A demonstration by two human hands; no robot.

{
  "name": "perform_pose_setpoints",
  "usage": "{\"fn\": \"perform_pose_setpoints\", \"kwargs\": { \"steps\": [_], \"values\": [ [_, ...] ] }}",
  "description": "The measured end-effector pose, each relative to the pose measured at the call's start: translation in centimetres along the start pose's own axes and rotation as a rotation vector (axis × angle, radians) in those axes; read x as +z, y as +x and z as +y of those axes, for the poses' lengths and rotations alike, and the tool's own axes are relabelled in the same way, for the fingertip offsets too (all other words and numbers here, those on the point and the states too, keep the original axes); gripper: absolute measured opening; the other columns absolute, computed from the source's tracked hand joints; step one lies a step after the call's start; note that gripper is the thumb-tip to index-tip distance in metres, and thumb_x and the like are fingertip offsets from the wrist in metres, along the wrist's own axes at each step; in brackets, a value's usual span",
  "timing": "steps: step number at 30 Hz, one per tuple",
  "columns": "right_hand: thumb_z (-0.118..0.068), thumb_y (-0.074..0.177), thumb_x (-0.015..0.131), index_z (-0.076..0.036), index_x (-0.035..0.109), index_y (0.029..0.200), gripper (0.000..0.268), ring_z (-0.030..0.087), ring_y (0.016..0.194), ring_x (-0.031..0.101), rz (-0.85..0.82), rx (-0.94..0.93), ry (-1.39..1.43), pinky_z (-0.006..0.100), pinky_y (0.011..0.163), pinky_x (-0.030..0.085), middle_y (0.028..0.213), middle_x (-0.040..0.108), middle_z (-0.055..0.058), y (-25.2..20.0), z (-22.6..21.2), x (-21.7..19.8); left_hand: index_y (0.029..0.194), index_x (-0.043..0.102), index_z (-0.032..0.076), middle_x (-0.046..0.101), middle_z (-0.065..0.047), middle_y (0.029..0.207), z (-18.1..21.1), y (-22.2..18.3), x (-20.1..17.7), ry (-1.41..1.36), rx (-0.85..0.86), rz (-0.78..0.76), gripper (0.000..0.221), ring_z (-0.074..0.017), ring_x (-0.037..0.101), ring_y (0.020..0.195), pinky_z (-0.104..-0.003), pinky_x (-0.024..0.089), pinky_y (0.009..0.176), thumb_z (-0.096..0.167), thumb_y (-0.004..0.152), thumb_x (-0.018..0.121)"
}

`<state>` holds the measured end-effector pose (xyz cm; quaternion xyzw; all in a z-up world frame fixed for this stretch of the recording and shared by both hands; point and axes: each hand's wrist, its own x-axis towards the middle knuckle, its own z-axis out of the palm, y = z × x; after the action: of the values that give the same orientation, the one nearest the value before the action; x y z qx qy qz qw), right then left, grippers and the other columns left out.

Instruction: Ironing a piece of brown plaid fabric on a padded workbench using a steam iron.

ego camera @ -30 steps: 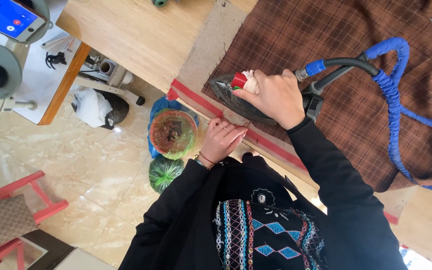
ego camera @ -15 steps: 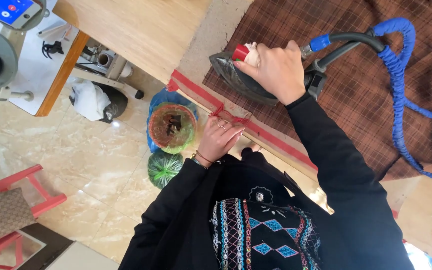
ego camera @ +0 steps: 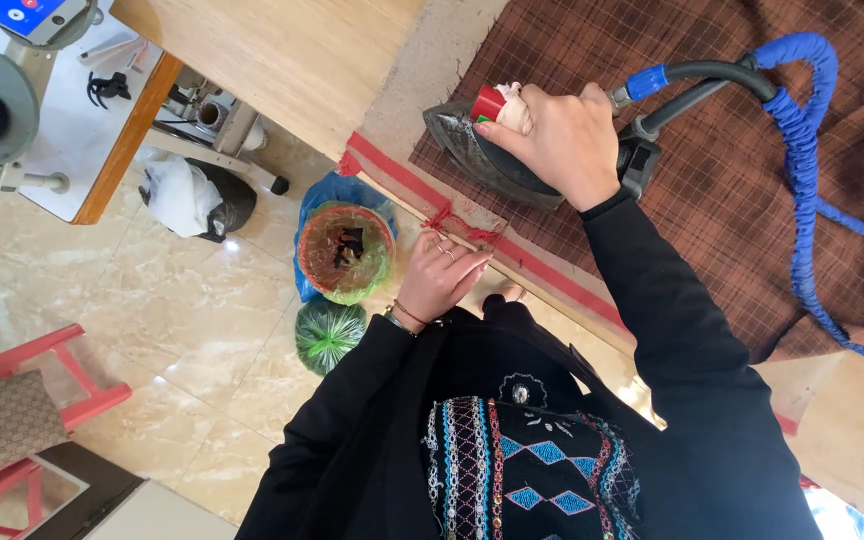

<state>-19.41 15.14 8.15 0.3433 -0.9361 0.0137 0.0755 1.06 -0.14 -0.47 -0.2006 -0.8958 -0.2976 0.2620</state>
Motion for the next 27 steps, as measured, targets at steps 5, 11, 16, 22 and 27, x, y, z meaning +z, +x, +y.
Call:
{"fn": "perform_pose_setpoints", "kwargs": {
  "steps": [5, 11, 16, 22, 27],
  "values": [
    [-0.076, 0.110, 0.048, -0.013, 0.068, 0.088, 0.070, 0.018, 0.044, 0.054, -0.073, -0.056, 0.001, 0.039, 0.074, 0.045, 0.054, 0.058, 0.000, -0.3, -0.6, -1.1, 0.109, 0.075, 0.013, 0.072, 0.000, 0.090, 0.0, 0.1, -0.2, -0.013, 0.009, 0.013, 0.012, -0.0187, 0.062, 0.079, -0.038, 0.041, 0.083, 0.017, 0.103, 0.065],
    [-0.070, 0.095, 0.063, -0.013, 0.073, 0.090, 0.058, 0.028, 0.064, 0.075, -0.062, -0.029, 0.162, 0.035, 0.074, 0.036, 0.061, 0.071, 0.010, -3.1, -2.2, -2.8, 0.099, 0.074, 0.015, 0.060, -0.002, 0.074, 0.0, 1.1, 0.3, -0.091, -0.045, 0.114, 0.016, -0.0216, 0.060, 0.068, -0.038, 0.044, 0.082, 0.021, 0.103, 0.060],
    [-0.069, 0.094, 0.066, -0.013, 0.070, 0.089, 0.057, 0.027, 0.063, 0.074, 0.020, -0.016, 0.137, 0.034, 0.075, 0.037, 0.059, 0.069, 0.010, -3.5, -2.4, -2.6, 0.100, 0.074, 0.016, 0.061, -0.001, 0.075, -0.6, 1.1, 0.8, -0.107, -0.022, 0.114, 0.015, -0.0201, 0.060, 0.068, -0.037, 0.043, 0.081, 0.022, 0.103, 0.060],
    [-0.067, 0.095, 0.070, -0.013, 0.070, 0.090, 0.055, 0.025, 0.063, 0.074, 0.073, 0.028, 0.181, 0.034, 0.076, 0.035, 0.060, 0.069, 0.009, -3.4, -2.2, -2.4, 0.103, 0.075, 0.017, 0.062, -0.001, 0.077, -1.0, 0.6, 1.7, -0.120, -0.028, 0.092, 0.014, -0.0199, 0.060, 0.069, -0.037, 0.043, 0.080, 0.023, 0.103, 0.062],
    [-0.069, 0.098, 0.066, -0.013, 0.071, 0.094, 0.056, 0.027, 0.064, 0.075, 0.021, 0.062, 0.176, 0.035, 0.076, 0.037, 0.062, 0.071, 0.010, -2.4, -1.7, -2.3, 0.106, 0.075, 0.019, 0.067, -0.001, 0.086, -1.4, 0.1, 2.6, -0.117, -0.046, 0.054, 0.013, -0.0212, 0.064, 0.078, -0.039, 0.044, 0.084, 0.025, 0.102, 0.064]
  ]
}}
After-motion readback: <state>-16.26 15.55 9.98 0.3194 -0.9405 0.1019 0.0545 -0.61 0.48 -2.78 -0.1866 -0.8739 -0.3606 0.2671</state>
